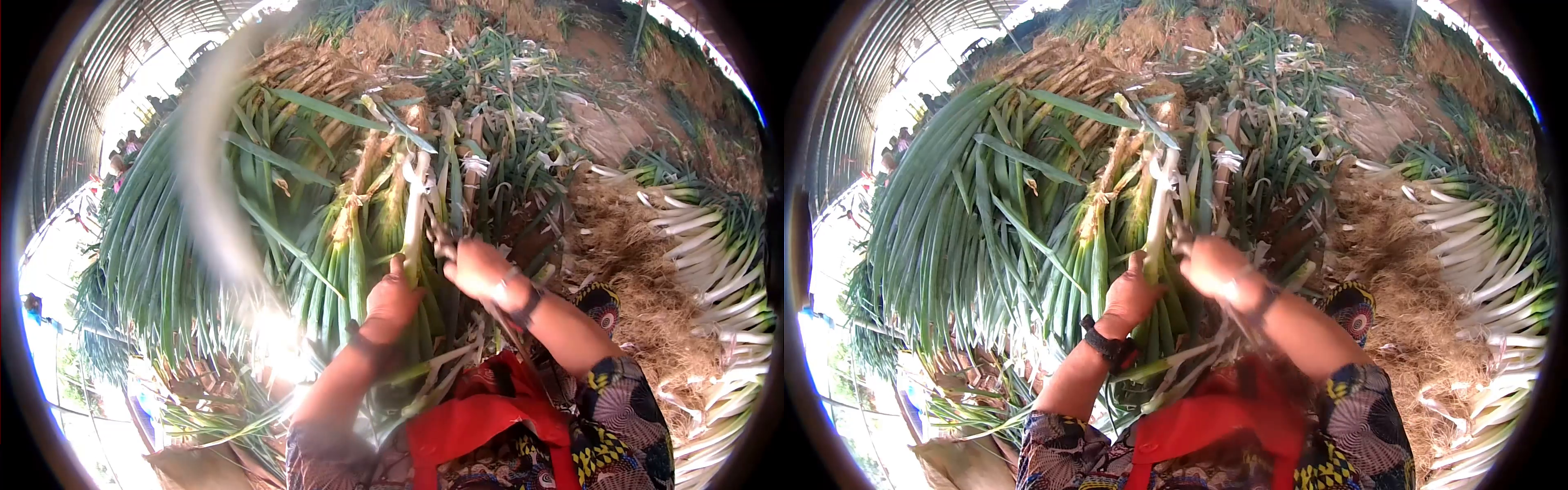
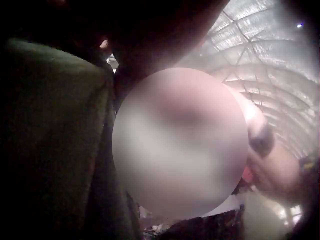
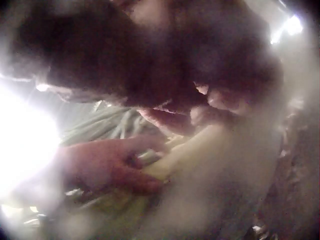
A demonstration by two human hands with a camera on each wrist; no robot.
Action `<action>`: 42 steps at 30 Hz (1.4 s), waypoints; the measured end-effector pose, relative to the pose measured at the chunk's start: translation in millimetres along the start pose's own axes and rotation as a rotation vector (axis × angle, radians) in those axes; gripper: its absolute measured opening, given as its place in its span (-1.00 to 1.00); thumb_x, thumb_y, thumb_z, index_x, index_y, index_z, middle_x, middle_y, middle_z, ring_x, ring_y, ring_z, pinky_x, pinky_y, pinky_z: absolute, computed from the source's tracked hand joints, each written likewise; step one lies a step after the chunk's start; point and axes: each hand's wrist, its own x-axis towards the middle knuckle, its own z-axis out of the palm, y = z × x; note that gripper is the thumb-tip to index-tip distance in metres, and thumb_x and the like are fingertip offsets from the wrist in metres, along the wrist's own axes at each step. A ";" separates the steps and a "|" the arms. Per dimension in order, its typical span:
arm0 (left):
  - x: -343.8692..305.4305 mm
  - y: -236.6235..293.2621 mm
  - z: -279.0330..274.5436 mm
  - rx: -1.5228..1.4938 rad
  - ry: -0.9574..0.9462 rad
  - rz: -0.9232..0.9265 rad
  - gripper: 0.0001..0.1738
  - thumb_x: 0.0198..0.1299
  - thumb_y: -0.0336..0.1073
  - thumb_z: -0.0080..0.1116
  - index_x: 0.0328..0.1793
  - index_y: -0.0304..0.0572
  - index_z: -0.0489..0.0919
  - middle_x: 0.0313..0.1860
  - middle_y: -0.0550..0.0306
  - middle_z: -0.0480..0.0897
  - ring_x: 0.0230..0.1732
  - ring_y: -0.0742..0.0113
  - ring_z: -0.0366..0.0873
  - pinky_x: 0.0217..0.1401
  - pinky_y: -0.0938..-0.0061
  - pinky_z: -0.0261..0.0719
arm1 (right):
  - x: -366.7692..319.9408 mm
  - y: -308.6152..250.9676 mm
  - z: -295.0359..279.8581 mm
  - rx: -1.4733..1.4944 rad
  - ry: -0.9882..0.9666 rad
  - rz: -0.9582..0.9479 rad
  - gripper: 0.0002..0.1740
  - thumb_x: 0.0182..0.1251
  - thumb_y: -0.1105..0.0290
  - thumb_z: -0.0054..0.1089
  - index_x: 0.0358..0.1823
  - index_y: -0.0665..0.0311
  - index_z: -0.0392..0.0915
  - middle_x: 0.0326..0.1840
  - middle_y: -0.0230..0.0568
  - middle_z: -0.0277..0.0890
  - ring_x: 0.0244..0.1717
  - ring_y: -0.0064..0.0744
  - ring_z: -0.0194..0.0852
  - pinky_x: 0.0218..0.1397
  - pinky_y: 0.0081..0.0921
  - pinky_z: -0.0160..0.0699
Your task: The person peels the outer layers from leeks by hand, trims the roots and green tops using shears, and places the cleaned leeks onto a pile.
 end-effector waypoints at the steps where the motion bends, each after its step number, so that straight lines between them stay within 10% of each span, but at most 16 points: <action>1: -4.6 2.0 -2.2 -0.014 -0.011 0.000 -0.11 0.05 -0.07 0.34 0.42 -0.08 0.09 -0.08 -0.26 0.63 -0.04 -0.18 0.61 0.01 0.10 0.57 | 18.7 3.2 -2.6 0.002 0.012 0.058 -0.67 0.24 0.22 0.08 -0.10 0.29 0.59 -0.21 0.07 0.61 -0.23 0.02 0.61 -0.13 -0.17 0.59; 14: 7.1 -34.6 7.0 -0.670 -0.118 0.014 -0.19 0.04 -0.16 0.38 0.41 -0.17 0.27 -0.15 -0.10 0.63 -0.14 0.22 0.58 -0.02 0.39 0.52 | 4.0 15.2 9.8 -0.039 0.162 -0.189 -0.67 0.20 0.28 0.12 -0.09 0.36 0.51 -0.13 0.10 0.55 -0.21 0.06 0.60 -0.18 -0.18 0.62; 17: 1.5 -25.1 -1.2 -0.527 -0.072 0.067 -0.23 0.09 -0.25 0.36 0.39 -0.23 0.23 -0.10 -0.06 0.63 -0.10 0.36 0.57 0.01 0.47 0.53 | 62.5 32.3 14.2 -0.080 0.210 0.126 -0.71 0.24 0.25 0.10 -0.08 0.23 0.58 -0.18 0.02 0.53 -0.20 -0.04 0.55 -0.11 -0.16 0.56; 21: 11.4 -39.3 13.3 -0.455 -0.029 0.064 -0.16 0.03 -0.07 0.36 0.42 -0.11 0.24 0.01 -0.30 0.61 0.08 -0.11 0.57 0.14 0.25 0.50 | 18.4 12.5 8.4 -0.065 0.050 -0.065 -0.62 0.23 0.29 0.09 0.06 0.20 0.55 0.00 0.05 0.53 -0.04 -0.06 0.56 0.07 -0.22 0.54; 27: 8.8 -28.8 11.6 -0.345 -0.025 0.027 -0.15 0.05 -0.02 0.33 0.43 -0.05 0.20 -0.01 -0.28 0.62 0.04 -0.12 0.59 0.09 0.19 0.52 | 72.9 50.4 20.7 -0.107 0.210 -0.075 -0.66 0.17 0.27 0.13 -0.05 0.25 0.57 -0.33 0.15 0.55 -0.26 0.05 0.58 -0.15 -0.13 0.57; 38: 2.9 -17.2 -1.6 -0.233 -0.095 -0.008 -0.14 0.10 -0.01 0.24 0.47 -0.01 0.08 0.02 -0.29 0.60 0.09 -0.15 0.56 0.18 0.15 0.47 | 46.2 47.0 6.5 -0.022 0.180 0.046 -0.62 0.15 0.19 0.18 -0.31 0.45 0.61 -0.33 0.24 0.58 -0.25 0.19 0.58 -0.17 -0.12 0.59; 42: 5.5 -6.0 -21.4 -0.081 -0.164 0.086 -0.53 0.16 -0.08 0.13 0.17 -0.09 0.48 -0.04 -0.24 0.62 0.02 -0.14 0.58 0.14 0.15 0.49 | 33.1 74.0 32.1 -0.006 0.138 0.213 -0.63 0.10 0.21 0.30 -0.26 0.44 0.61 -0.25 0.28 0.58 -0.17 0.20 0.58 -0.07 -0.07 0.57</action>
